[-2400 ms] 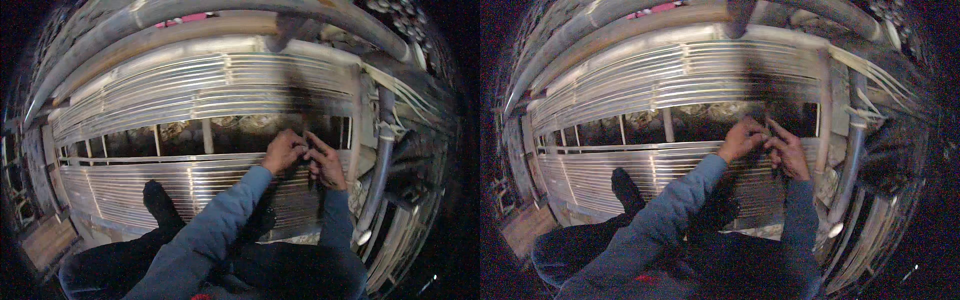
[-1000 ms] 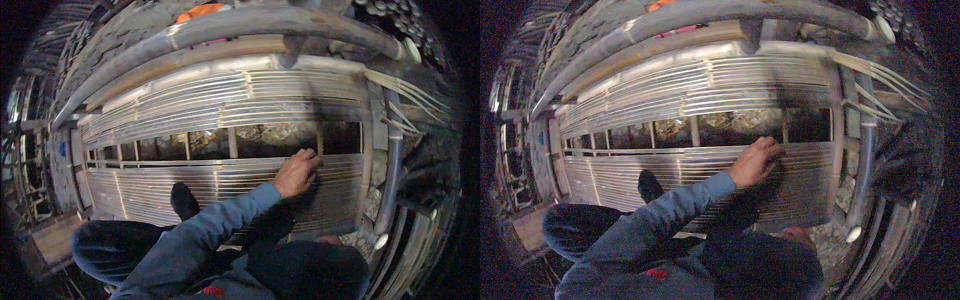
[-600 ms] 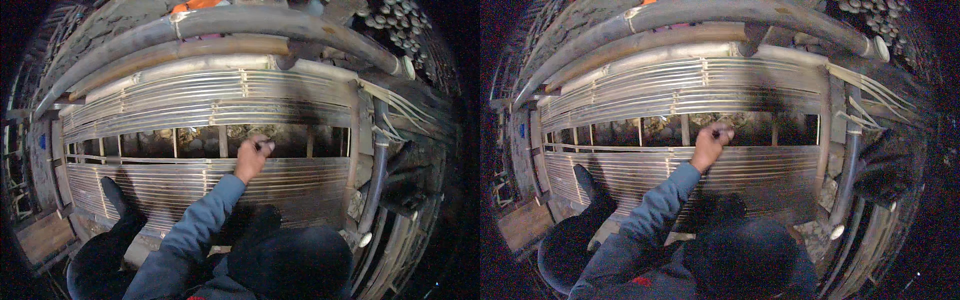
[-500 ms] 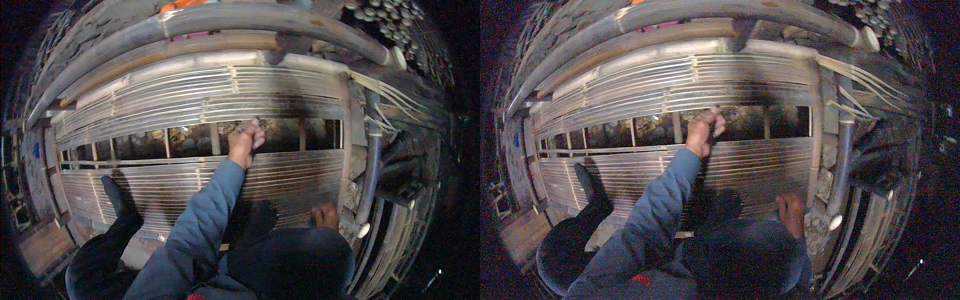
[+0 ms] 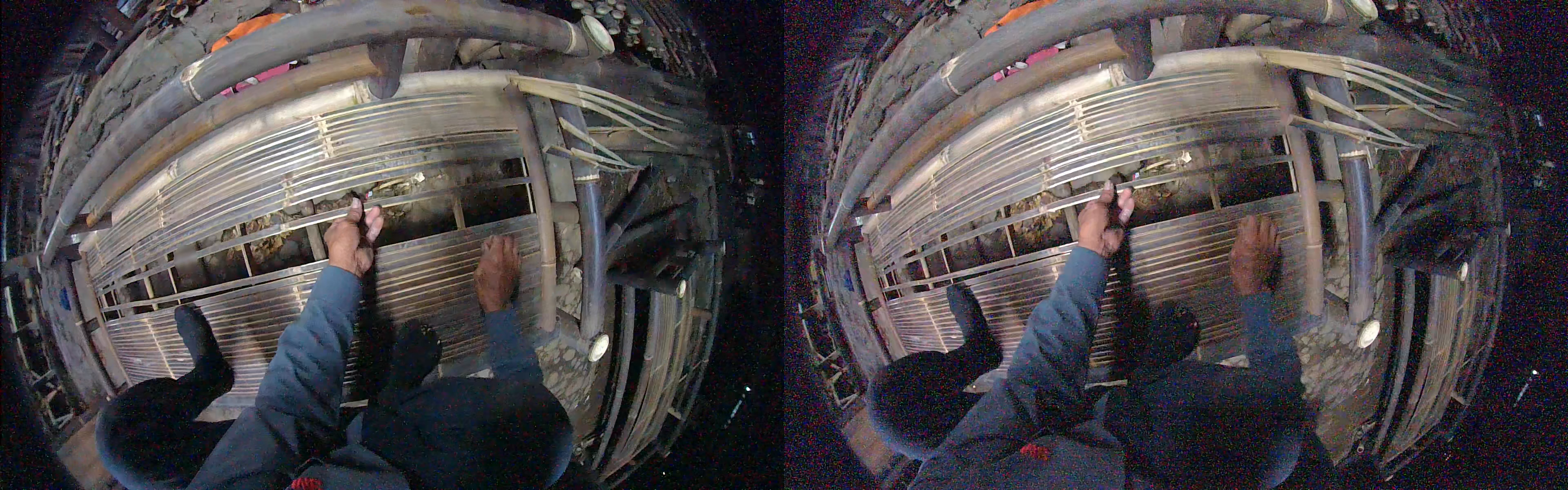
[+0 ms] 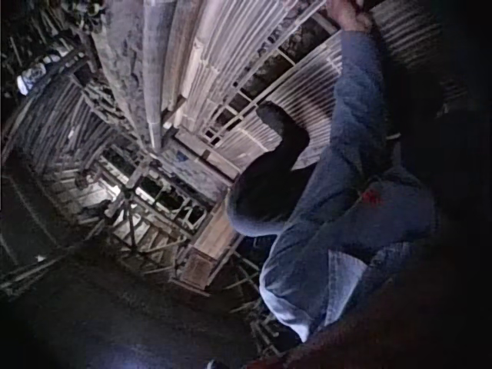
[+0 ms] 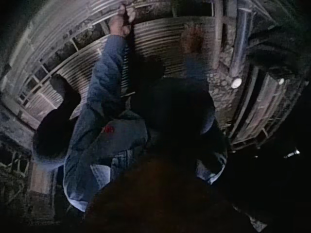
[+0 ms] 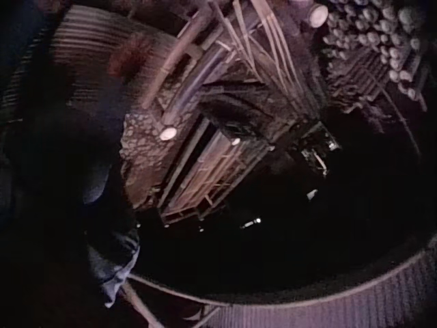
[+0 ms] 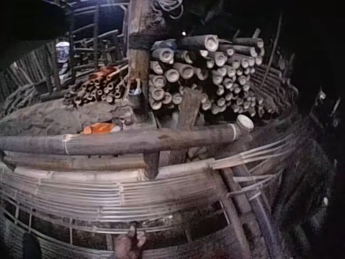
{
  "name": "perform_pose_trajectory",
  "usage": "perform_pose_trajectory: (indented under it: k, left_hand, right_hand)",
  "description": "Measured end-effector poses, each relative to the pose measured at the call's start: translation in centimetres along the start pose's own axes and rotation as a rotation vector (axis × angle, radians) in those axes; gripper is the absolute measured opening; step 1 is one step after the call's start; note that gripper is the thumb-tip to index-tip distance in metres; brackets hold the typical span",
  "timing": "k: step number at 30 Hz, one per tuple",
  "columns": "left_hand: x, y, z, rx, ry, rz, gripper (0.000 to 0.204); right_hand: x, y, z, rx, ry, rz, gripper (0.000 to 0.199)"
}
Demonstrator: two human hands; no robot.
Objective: The person weaves thin bamboo strips into a large frame, securing the strips by threading and tying twine around the bamboo supports.
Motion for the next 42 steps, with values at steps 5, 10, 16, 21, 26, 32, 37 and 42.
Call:
perform_pose_trajectory:
  k: [5, 10, 16, 21, 26, 32, 37, 42]
  left_hand:
    - [0.8, -6.8, 1.5, 0.176, 0.685, 0.081, 0.019]
    - [-0.6, -9.7, 7.7, 0.306, 0.944, 1.360, 0.021]
    - [1.6, -4.9, 11.3, 0.374, 1.370, 1.316, 0.017]
    - [4.2, -5.1, 11.1, 0.416, 1.591, 1.152, 0.018]
    - [3.3, -4.9, 11.1, 0.300, 1.475, 1.127, 0.019]
    - [6.2, -2.5, 11.7, 0.267, 1.490, 0.916, 0.032]
    - [7.5, -0.6, 11.5, 0.257, 1.585, 0.925, 0.025]
    - [7.6, -1.0, 12.3, 0.255, 1.601, 0.723, 0.038]
  right_hand:
    - [-3.4, -0.8, 0.7, 0.232, 0.288, 0.176, 0.015]
    - [-4.2, -0.9, -2.1, 0.505, 0.986, 0.795, 0.016]
    - [-7.7, -3.2, -11.1, 0.339, 0.989, 0.891, 0.014]
    - [-7.1, 0.7, -16.1, -0.110, 1.693, 0.775, 0.013]
    - [-0.8, 9.6, -9.9, 0.340, 0.718, 0.177, 0.030]
    - [-0.4, 12.5, 4.8, 0.435, 0.081, -0.239, 0.042]
    - [-1.3, 11.1, 11.6, 0.617, 0.055, -0.337, 0.045]
    - [-2.0, 10.7, 11.2, 0.521, 0.292, -0.269, 0.037]
Point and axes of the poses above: each hand's wrist, its own y-axis towards the middle knuckle, its own z-axis out of the palm, x = y × z, the point moved 5 cm from there along y, towards the middle knuckle, and after that the axes turned 14 degrees about -x, right-handed, at the moved point
